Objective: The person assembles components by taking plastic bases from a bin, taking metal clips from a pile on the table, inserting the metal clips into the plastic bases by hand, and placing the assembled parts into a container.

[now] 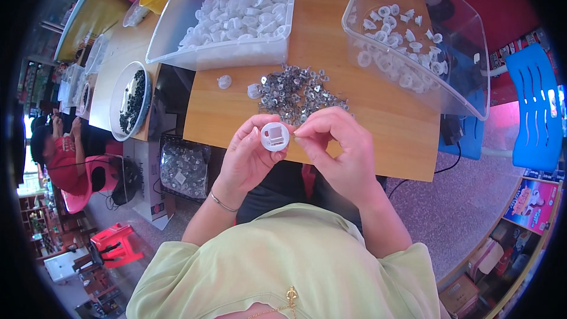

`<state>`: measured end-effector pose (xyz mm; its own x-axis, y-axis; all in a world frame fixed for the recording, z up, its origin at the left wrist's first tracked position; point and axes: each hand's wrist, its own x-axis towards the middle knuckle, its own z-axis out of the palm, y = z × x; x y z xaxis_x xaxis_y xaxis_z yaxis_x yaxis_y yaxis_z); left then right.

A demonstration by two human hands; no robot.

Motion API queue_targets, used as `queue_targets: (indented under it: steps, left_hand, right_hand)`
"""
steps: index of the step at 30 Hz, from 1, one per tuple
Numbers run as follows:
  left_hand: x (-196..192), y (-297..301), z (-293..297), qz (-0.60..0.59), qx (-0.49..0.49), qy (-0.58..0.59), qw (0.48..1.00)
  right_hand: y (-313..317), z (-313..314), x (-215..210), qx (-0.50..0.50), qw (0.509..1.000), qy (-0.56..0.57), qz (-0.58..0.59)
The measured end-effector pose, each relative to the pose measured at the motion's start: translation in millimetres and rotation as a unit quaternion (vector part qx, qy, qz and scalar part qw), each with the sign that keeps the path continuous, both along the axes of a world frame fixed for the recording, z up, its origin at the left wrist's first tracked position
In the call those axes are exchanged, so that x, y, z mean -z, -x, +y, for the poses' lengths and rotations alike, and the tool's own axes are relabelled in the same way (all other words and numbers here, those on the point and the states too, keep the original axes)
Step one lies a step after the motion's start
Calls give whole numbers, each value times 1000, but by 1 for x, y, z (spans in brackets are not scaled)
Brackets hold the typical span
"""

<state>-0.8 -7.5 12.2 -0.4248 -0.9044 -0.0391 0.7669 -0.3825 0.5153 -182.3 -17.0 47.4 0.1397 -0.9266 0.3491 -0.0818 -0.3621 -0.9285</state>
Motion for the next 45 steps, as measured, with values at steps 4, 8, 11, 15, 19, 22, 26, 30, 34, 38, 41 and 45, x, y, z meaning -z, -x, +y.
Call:
queue_targets:
  steps: [4, 8, 11, 15, 19, 22, 26, 30, 34, 38, 41, 45]
  left_hand:
    - [0, -2, 0, -22, 0, -17, 1000]
    - [2, -2, 0, 1, 9, -10, 1000]
    - [1, -2, -1, 6, 13, 3, 1000]
    - [-1, 0, -1, 4, 1, 0, 1000]
    - [3, -1, -1, 27, 5, 14, 1000]
    - [-2, 0, -1, 7, -1, 3, 1000]
    - [-5, 2, -1, -4, -12, 12, 1000]
    - [-6, 4, -1, -40, -28, 17, 999]
    - [-7, 7, -1, -106, -48, 43, 992]
    - [-4, 7, -1, -123, -54, 76, 988]
    - [-5, 9, -1, -138, -83, 101, 982]
    - [-5, 8, 0, -144, -62, 112, 981]
  right_hand:
    - [-1, -1, 1, -2, 1000, 3, -5]
    - [-2, -1, 1, -17, 1000, 6, -17]
    - [-2, 0, 0, -14, 999, -16, -26]
    - [-4, 2, -2, -6, 996, -62, -67]
    - [-3, 1, -2, 1, 998, -49, -28]
    - [-1, -1, 1, -6, 1000, -18, -9]
    - [-2, -1, 3, -1, 1000, -8, -6]
    - [-1, 0, 4, 3, 999, -28, -20]
    - [-2, -1, 2, 11, 1000, -14, -9]
    - [-4, 0, 0, 12, 1000, -14, 10]
    - [-5, 1, 2, 4, 1000, -19, 13]
    - [-5, 0, 3, 1, 1000, -15, 21]
